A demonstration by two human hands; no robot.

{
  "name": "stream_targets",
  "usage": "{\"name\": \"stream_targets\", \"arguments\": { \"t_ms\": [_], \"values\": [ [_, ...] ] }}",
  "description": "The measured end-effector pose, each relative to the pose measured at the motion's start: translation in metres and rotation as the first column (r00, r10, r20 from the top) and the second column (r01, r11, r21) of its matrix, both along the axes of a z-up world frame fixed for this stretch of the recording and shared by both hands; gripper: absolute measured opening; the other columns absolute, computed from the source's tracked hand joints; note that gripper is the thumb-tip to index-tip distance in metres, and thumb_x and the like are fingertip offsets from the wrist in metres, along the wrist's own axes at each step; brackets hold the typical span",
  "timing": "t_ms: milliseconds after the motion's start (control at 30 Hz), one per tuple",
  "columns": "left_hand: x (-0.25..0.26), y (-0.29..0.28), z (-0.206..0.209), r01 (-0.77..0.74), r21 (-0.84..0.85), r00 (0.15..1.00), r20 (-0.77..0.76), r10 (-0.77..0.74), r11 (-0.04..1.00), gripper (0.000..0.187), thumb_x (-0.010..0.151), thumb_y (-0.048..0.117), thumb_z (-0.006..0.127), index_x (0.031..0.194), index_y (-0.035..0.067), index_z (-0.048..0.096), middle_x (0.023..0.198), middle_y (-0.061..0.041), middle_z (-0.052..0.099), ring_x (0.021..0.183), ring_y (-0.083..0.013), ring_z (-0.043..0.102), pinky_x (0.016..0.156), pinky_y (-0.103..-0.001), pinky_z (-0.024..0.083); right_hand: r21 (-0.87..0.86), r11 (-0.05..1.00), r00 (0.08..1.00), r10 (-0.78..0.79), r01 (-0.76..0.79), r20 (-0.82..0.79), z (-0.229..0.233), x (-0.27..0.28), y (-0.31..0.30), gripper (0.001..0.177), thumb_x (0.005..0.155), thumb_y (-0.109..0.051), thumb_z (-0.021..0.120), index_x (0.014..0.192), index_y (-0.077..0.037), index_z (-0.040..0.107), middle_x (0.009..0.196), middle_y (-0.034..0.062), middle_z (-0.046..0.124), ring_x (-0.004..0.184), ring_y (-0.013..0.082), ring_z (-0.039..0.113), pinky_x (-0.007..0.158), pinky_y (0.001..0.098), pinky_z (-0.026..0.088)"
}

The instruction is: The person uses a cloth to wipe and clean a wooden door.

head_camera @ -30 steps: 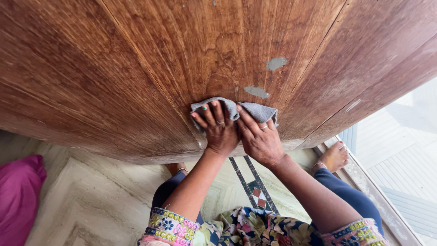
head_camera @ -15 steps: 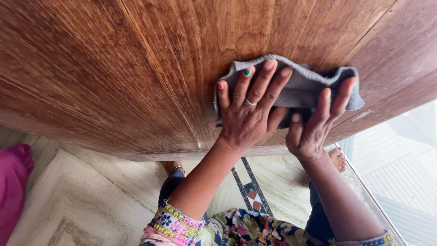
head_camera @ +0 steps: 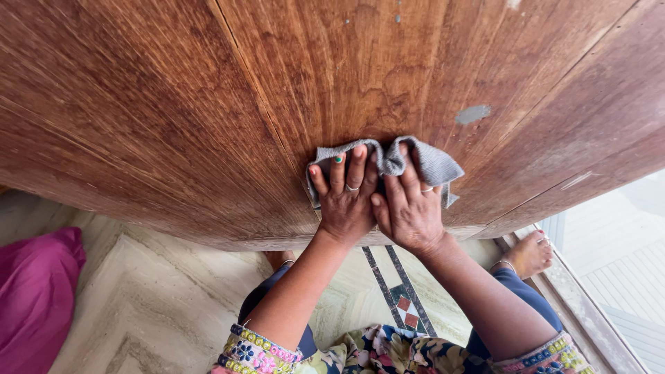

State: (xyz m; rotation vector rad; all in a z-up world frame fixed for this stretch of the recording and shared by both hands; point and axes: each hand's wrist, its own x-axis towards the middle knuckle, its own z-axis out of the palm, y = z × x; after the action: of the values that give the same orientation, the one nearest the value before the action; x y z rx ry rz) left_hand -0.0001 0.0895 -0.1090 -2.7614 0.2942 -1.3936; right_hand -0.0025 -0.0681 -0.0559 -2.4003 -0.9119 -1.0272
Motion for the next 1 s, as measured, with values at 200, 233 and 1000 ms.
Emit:
{"name": "stream_targets", "arguments": {
  "t_ms": [200, 233, 1000],
  "values": [
    [-0.003, -0.010, -0.050, 0.006, -0.058, 0.998, -0.063, -0.009, 0.998, 0.070, 0.109, 0.040, 0.042, 0.164, 0.001, 0.028, 0.173, -0.016, 0.007, 0.160, -0.0423, 0.003, 0.123, -0.074, -0.002, -0.059, 0.997, 0.998, 0.056, -0.057, -0.027, -0.019, -0.006, -0.012, 0.051, 0.096, -0.029, 0.066, 0.138, 0.001, 0.061, 0.159, 0.0209, 0.042, 0.144, 0.0367, 0.042, 0.116, 0.0568, 0.032],
    [-0.002, -0.014, -0.054, 0.010, -0.067, 0.998, -0.062, -0.014, 0.998, 0.070, 0.108, 0.040, 0.042, 0.164, 0.000, 0.027, 0.173, -0.018, 0.006, 0.159, -0.0439, 0.005, 0.122, -0.076, -0.002, -0.065, 0.996, 0.997, 0.060, -0.064, -0.051, -0.020, -0.008, -0.016, 0.051, 0.096, -0.027, 0.066, 0.137, 0.001, 0.061, 0.159, 0.0209, 0.042, 0.143, 0.0357, 0.043, 0.115, 0.0558, 0.033],
    [-0.008, -0.096, 0.112, 0.256, -0.038, 0.966, -0.036, -0.257, 0.966, 0.057, 0.115, 0.049, 0.040, 0.168, 0.027, 0.038, 0.174, 0.006, 0.022, 0.163, -0.0203, 0.009, 0.127, -0.052, -0.013, 0.296, 0.949, 0.992, -0.123, 0.106, 0.040, 0.042, 0.003, -0.102, 0.052, 0.111, -0.035, 0.047, 0.149, 0.001, 0.048, 0.168, 0.0320, 0.021, 0.157, 0.0505, 0.026, 0.130, 0.0608, 0.024]
  ]
}}
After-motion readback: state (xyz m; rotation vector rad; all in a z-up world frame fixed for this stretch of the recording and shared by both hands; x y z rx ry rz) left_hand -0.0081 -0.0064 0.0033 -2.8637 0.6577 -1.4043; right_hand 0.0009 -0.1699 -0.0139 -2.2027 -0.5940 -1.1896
